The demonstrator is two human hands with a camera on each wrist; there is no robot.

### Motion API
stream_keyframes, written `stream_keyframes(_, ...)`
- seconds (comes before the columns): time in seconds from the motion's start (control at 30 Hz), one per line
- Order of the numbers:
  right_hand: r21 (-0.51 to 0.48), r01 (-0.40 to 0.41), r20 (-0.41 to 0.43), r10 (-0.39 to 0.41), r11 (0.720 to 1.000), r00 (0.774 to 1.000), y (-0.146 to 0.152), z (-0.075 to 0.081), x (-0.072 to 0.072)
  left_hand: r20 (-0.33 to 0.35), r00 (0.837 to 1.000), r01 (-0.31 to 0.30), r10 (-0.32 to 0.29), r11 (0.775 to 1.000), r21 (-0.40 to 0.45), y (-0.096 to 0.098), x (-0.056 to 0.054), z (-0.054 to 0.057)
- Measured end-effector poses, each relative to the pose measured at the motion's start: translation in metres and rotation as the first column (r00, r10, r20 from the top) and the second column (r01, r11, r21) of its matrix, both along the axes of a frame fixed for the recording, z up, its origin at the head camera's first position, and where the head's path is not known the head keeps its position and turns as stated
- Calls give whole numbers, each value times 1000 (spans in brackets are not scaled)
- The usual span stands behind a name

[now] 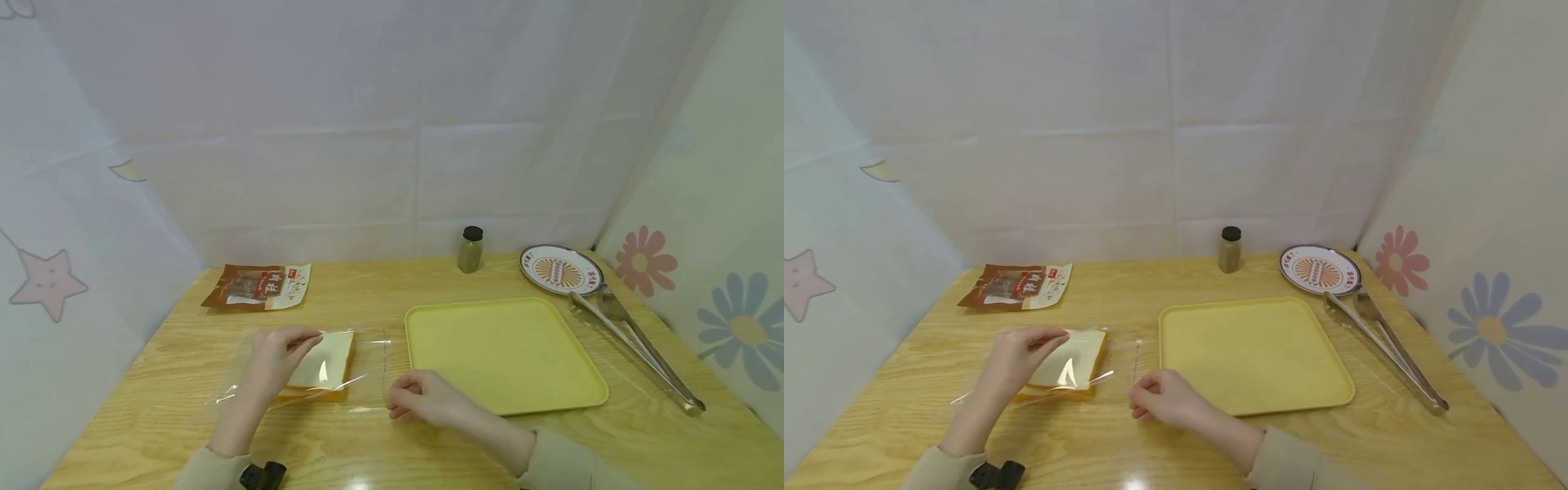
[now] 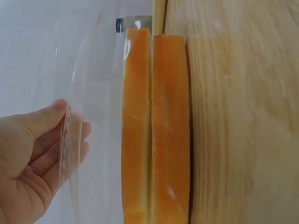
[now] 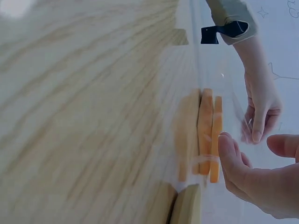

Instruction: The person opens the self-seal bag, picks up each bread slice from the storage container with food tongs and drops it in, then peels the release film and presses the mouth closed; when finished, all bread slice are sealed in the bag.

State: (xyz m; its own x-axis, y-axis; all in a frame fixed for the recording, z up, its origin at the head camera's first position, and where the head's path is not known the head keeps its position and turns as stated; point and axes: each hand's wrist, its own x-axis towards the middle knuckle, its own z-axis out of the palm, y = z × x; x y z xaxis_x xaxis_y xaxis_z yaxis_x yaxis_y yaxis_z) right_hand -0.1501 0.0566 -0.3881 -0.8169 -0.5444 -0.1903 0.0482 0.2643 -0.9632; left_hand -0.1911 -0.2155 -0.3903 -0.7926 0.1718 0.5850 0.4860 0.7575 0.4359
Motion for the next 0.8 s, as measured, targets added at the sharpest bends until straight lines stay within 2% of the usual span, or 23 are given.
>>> stream_keyframes(0.13,-74,13,129,-3,997,992,-14,-5,3,14,1000,7,-7,1000,6,0,-1,0)
stream_keyframes(0.33,-190,81,309,-18,978,951,-34,-18,8,30,1000,-7,6,1000,22,-1,2,2)
stream_keyframes(0.5,-241,135,376,-36,961,926,-44,-26,8,28,1000,-8,7,1000,16,-1,4,2)
stream_keyframes(0.8,-281,235,427,-98,931,899,-55,-36,4,100,995,24,-24,1000,9,0,4,4)
